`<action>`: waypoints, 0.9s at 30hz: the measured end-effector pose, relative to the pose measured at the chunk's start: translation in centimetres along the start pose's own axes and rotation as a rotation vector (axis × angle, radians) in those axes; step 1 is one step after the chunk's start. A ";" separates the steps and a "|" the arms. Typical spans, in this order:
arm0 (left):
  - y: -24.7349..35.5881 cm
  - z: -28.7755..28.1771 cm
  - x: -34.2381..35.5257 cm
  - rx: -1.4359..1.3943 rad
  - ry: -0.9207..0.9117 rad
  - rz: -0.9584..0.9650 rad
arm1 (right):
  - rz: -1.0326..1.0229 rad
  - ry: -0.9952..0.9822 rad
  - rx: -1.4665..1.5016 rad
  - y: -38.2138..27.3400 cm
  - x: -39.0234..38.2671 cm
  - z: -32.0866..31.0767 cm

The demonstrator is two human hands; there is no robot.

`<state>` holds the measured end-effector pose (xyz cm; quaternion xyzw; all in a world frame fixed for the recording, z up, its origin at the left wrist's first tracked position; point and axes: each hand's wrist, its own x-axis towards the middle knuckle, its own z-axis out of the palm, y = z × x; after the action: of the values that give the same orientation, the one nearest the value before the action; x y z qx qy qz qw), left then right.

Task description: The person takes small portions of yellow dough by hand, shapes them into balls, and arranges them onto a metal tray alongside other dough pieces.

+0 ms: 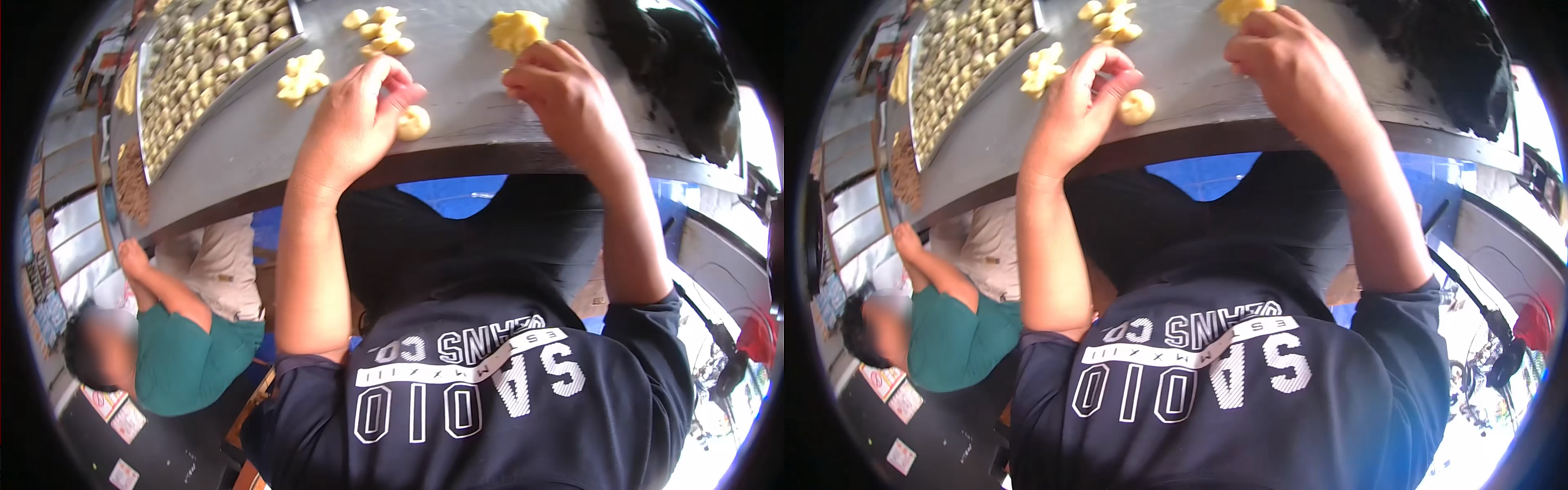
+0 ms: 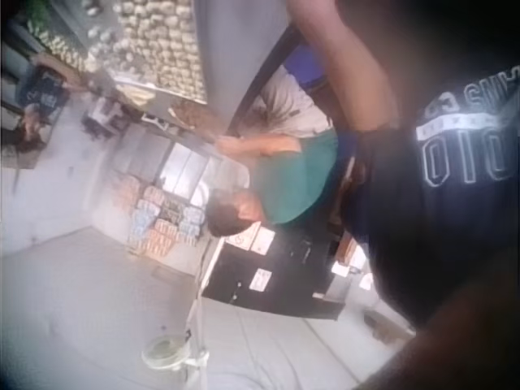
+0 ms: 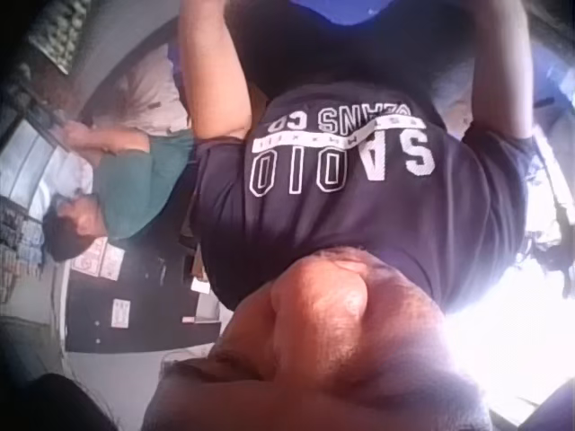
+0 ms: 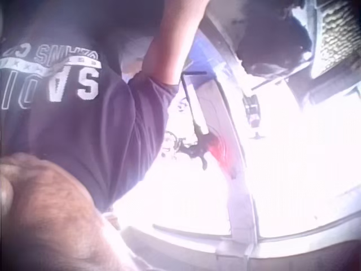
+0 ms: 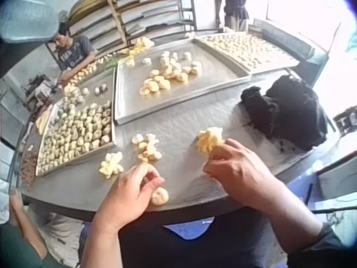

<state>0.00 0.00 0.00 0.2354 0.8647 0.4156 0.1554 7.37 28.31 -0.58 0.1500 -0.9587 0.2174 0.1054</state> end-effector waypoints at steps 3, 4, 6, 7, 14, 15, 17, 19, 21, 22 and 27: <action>0.7 1.0 1.5 0.576 0.002 0.068 | -0.086 0.128 0.000 0.3 -1.1 0.9; 0.2 2.1 1.8 0.618 0.055 0.173 | -0.086 0.132 0.072 0.8 -1.4 0.2; 0.2 2.2 2.8 0.614 0.042 0.227 | -0.033 0.121 0.215 1.5 -2.3 -0.1; 0.8 1.5 3.1 0.553 -0.023 0.159 | -0.013 0.127 0.208 1.6 -2.8 -0.1; -1.4 2.4 -0.3 0.495 0.159 0.323 | 0.035 0.220 0.448 1.1 -3.0 1.5; -2.0 1.4 -0.9 0.248 0.121 0.303 | 0.039 0.231 0.445 0.9 -2.9 1.6; -2.4 -0.1 -1.5 0.253 -0.025 0.303 | 0.082 0.334 0.267 0.1 -3.1 1.4; -3.3 -1.0 -1.8 -0.256 0.055 0.187 | 0.080 0.354 0.093 -0.4 -2.7 1.7; -1.7 -0.2 1.3 -0.768 0.437 0.144 | 0.102 0.212 -0.003 0.1 -2.8 2.8; -3.9 -1.2 2.2 -0.610 0.461 0.076 | 0.057 0.144 0.017 0.0 -2.5 2.5; -3.8 -0.4 3.3 0.497 0.388 0.116 | -0.180 0.064 0.219 0.4 -3.0 1.3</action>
<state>-4.07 -0.56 -3.01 0.2312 0.9384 0.2372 -0.0987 9.87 28.84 -2.73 0.2390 -0.9081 0.3149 0.1378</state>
